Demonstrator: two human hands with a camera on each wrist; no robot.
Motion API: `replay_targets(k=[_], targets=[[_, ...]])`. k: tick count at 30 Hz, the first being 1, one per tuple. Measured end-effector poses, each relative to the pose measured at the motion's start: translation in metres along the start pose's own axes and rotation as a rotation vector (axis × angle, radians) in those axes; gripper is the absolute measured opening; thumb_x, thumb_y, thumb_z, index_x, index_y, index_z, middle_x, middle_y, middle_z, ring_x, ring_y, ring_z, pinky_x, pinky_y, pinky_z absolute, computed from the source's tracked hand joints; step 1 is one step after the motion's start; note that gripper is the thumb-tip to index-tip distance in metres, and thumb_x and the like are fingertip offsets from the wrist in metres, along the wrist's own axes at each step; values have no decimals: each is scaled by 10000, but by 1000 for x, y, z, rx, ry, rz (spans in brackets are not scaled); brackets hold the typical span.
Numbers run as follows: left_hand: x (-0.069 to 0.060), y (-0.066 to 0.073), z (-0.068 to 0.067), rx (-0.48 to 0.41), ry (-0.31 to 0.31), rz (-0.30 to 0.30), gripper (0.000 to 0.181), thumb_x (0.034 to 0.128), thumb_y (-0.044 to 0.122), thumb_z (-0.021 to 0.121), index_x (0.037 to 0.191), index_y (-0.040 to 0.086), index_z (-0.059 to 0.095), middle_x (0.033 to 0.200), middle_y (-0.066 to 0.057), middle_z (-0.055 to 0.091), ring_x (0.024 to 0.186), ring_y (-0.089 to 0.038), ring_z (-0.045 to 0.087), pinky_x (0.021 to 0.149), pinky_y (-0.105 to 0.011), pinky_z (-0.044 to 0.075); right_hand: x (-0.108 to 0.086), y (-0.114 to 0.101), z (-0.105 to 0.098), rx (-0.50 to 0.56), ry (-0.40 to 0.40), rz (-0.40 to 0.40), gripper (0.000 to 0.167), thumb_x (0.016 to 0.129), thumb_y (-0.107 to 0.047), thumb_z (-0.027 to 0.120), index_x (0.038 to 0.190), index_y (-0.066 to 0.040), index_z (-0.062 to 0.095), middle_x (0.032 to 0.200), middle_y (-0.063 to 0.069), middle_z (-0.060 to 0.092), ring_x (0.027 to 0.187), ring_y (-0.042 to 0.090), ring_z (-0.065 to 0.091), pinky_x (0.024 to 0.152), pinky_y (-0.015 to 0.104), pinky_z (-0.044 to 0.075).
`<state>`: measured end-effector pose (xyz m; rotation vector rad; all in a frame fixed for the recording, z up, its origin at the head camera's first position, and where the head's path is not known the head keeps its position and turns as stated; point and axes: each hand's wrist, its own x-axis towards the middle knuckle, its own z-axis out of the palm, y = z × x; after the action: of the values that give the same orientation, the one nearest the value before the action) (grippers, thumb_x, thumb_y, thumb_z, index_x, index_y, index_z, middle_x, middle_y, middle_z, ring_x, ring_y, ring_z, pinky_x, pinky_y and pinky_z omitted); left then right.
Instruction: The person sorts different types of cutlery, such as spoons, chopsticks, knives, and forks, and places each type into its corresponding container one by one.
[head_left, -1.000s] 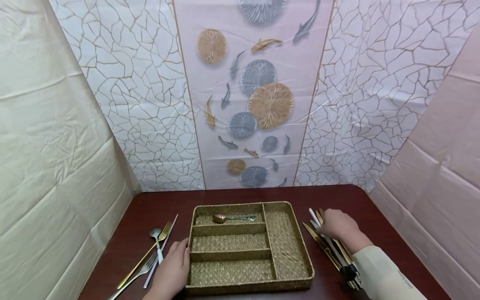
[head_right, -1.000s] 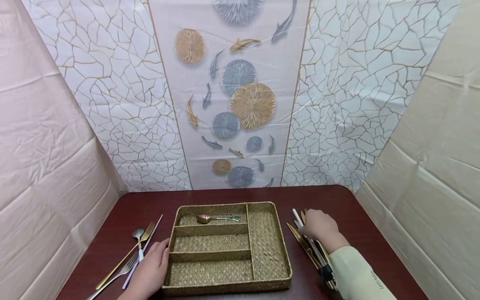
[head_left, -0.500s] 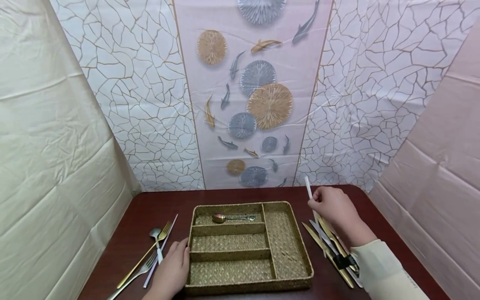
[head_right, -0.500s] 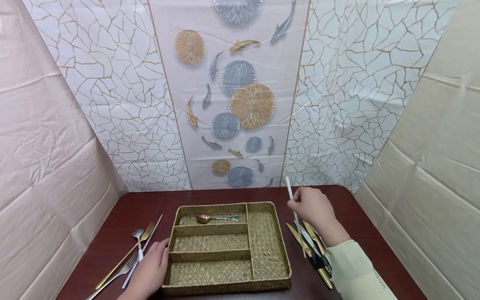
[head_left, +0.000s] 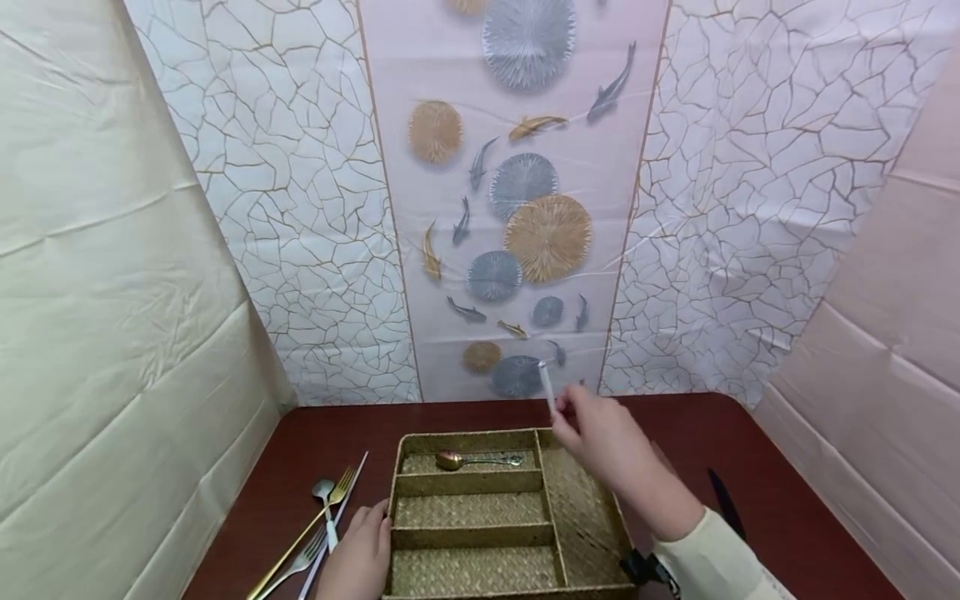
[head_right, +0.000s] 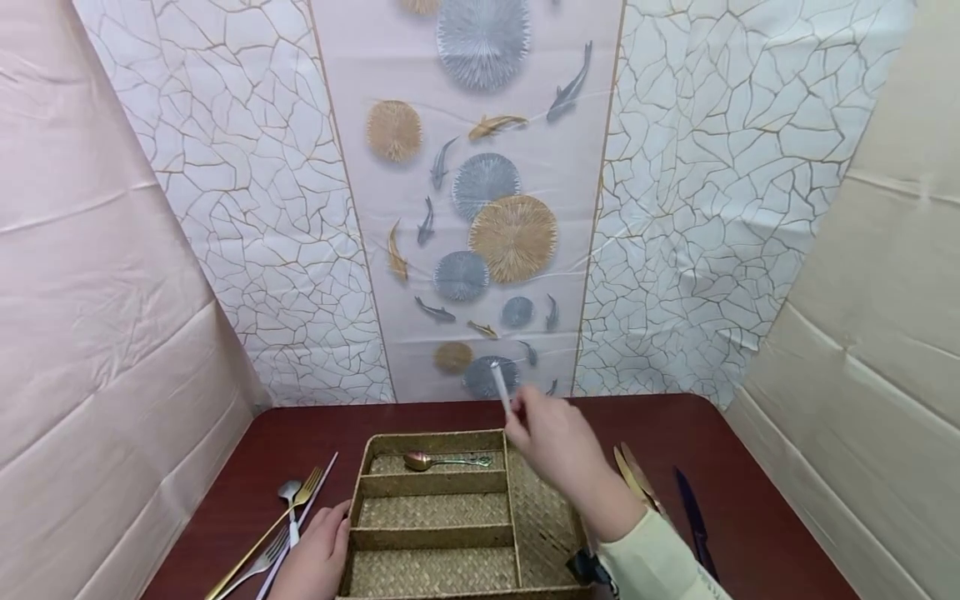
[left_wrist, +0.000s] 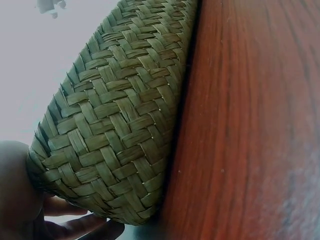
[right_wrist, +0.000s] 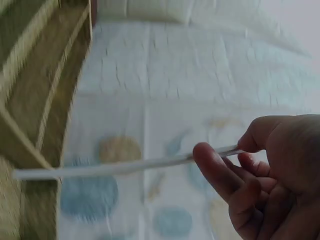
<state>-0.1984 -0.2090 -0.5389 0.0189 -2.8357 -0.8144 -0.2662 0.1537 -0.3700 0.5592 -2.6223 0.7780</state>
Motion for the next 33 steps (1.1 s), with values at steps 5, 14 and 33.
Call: replay_targets(k=[5, 14, 33], targets=[[-1, 6, 5, -9, -31, -8, 368, 1138, 198, 585, 1440, 6, 668, 1191, -114, 674, 925, -316, 704, 781, -541, 587, -13, -24, 28, 72, -83, -58, 101, 1053, -113, 702, 1018, -175, 630, 769, -116, 633, 594, 16, 547, 519, 272, 481], [-1, 3, 2, 2, 20, 39, 347, 1136, 172, 585, 1434, 15, 669, 1192, -116, 675, 950, -331, 705, 768, -537, 587, -16, -39, 77, -37, -135, -278, 117, 1071, -110, 697, 1042, -146, 590, 736, -121, 542, 528, 33, 425, 453, 252, 397], [-1, 0, -2, -37, -36, -11, 595, 1144, 173, 582, 1703, 240, 390, 1084, -76, 634, 669, -150, 525, 550, -402, 447, -8, -63, 142, -309, -374, -385, 223, 955, -5, 766, 975, -157, 604, 654, -65, 512, 506, 110, 492, 438, 317, 420]])
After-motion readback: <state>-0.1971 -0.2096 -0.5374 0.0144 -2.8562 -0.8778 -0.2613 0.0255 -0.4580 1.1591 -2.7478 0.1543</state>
